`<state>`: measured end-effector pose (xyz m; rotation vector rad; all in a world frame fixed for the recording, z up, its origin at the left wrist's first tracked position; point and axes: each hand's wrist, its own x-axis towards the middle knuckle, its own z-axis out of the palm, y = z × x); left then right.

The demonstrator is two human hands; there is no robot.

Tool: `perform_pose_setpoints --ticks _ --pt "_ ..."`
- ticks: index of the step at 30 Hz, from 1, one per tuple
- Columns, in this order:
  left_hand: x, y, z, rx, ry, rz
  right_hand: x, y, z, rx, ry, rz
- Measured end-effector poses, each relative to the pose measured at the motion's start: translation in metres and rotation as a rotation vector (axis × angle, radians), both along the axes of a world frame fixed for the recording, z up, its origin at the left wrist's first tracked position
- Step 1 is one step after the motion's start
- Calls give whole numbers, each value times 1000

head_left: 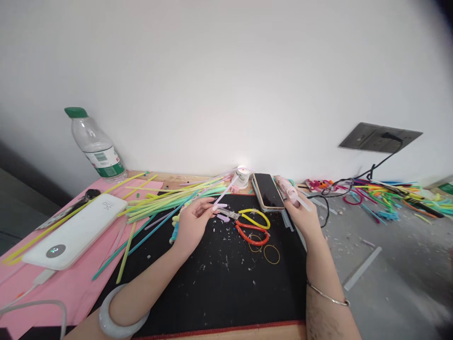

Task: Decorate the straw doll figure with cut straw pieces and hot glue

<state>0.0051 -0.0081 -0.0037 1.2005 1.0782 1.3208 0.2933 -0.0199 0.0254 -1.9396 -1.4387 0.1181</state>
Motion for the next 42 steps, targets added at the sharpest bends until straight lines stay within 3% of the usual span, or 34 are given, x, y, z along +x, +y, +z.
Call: perform_pose_setpoints --ticks 3,8,11,15,18,20,22,25,27,29,42 --pt "1 -1 2 -10 2 -6 13 -1 0 -9 -104 -98" --pt "2 -1 1 -16 -3 -10 26 -3 0 -240 -192 -350" --pt "2 -2 1 -32 -13 -13 32 -3 -7 -331 -219 -426" --pt "2 -2 1 -47 -22 -19 39 0 -22 -240 -203 -431" --pt "4 -2 -1 -49 -14 -43 28 3 -22 21 -204 -414" --pt "5 -4 -2 -46 -2 -84 7 4 -15 256 -252 -306" --pt "6 -6 -3 -45 18 -138 -22 3 -5 419 -302 -38" --pt "7 -8 -3 -50 46 -187 -62 1 2 426 -316 364" --pt "7 -8 -2 -56 42 -188 -78 0 1 387 -311 535" --pt "6 -7 -1 -64 25 -184 -85 0 -4 360 -295 605" --pt "5 -2 -4 -123 -88 -120 -101 -4 -18 286 -67 732"
